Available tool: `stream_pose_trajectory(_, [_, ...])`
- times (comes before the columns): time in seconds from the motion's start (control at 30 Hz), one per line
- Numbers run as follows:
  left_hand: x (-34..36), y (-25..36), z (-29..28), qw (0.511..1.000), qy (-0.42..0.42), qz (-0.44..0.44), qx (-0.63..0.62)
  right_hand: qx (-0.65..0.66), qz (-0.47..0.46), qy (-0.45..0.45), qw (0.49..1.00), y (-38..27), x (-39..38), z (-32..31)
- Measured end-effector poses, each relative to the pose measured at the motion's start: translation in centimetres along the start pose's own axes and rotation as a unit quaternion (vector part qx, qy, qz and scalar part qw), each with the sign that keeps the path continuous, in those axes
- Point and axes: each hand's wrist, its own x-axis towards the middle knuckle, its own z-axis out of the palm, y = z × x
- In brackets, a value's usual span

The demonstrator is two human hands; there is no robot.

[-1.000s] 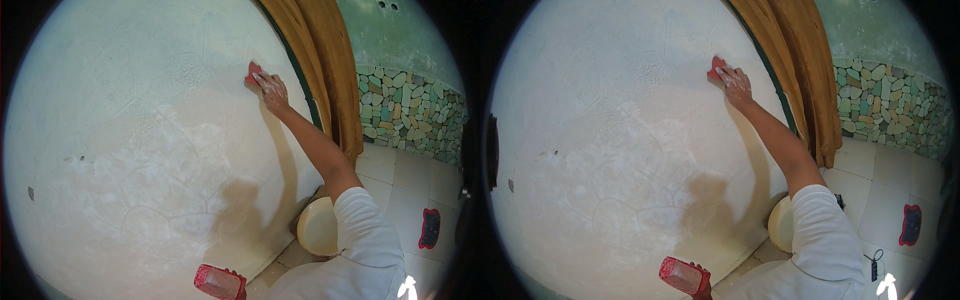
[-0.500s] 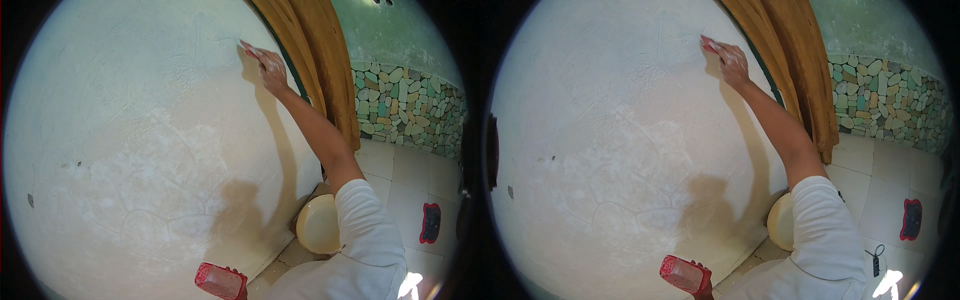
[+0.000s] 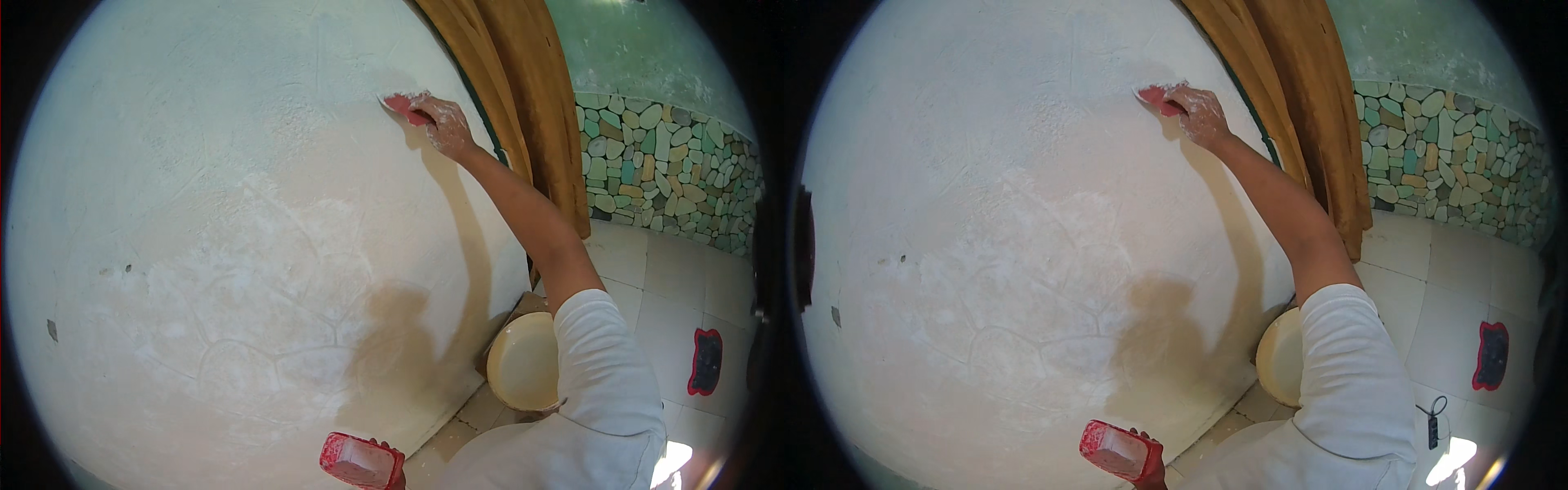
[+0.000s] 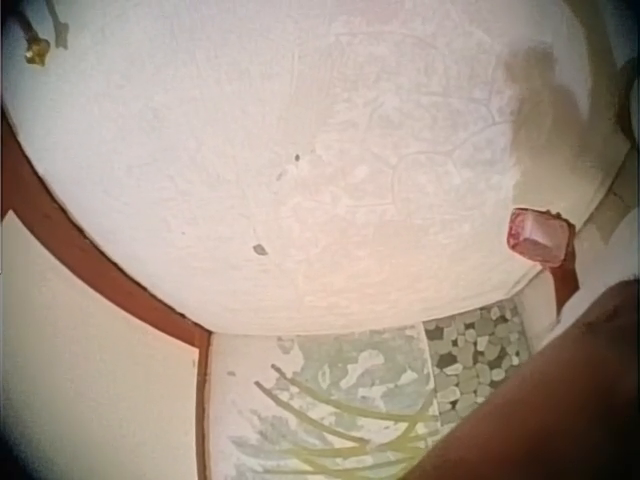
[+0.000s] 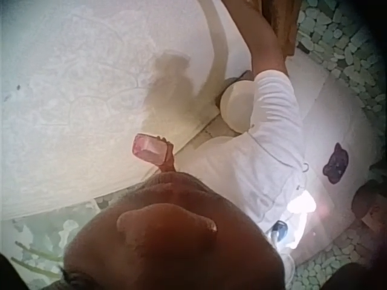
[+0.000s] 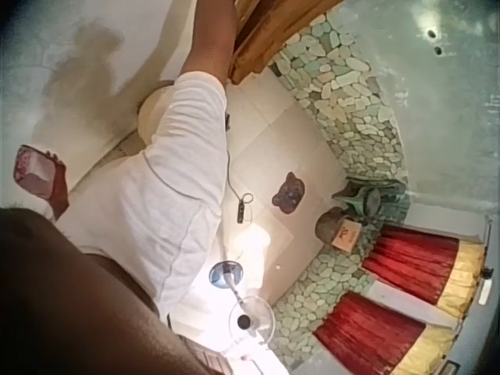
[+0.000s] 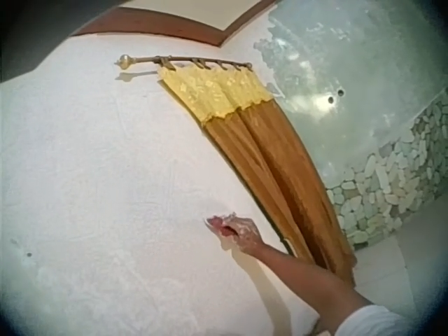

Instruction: Applying white putty to a wall using a plastic scraper.

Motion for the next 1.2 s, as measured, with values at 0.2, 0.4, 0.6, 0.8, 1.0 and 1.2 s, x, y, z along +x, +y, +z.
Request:
stream_pose_trajectory(0.2, [-0.8, -7.1, -1.4, 0.809, -0.077, -0.201, -0.546, -0.045, 0.028, -0.087, 0.995, 0.1, -4.8, -1.7])
stream_pose_trajectory(0.4, [0.1, -4.6, -0.1, 0.761, -0.080, -0.232, -0.601, -0.079, 0.065, -0.054, 0.993, 0.0, -4.9, -3.4])
stream_pose_trajectory(0.6, [-0.4, -4.2, -0.3, 0.792, -0.109, -0.206, -0.565, -0.094, 0.122, -0.010, 0.988, -0.1, -4.6, -0.8])
stream_pose_trajectory(0.8, [-0.8, -4.5, -0.6, 0.769, -0.076, -0.210, -0.599, -0.144, 0.131, -0.069, 0.978, -0.4, -7.0, 1.5])
stream_pose_trajectory(1.0, [-1.4, -3.6, -1.2, 0.842, -0.053, -0.216, -0.491, -0.211, 0.119, -0.143, 0.960, -0.6, -7.9, -1.5])
stream_pose_trajectory(1.2, [-0.9, -3.1, -0.5, 0.874, -0.044, -0.183, -0.447, -0.208, 0.119, -0.071, 0.968, -0.3, -6.4, -2.9])
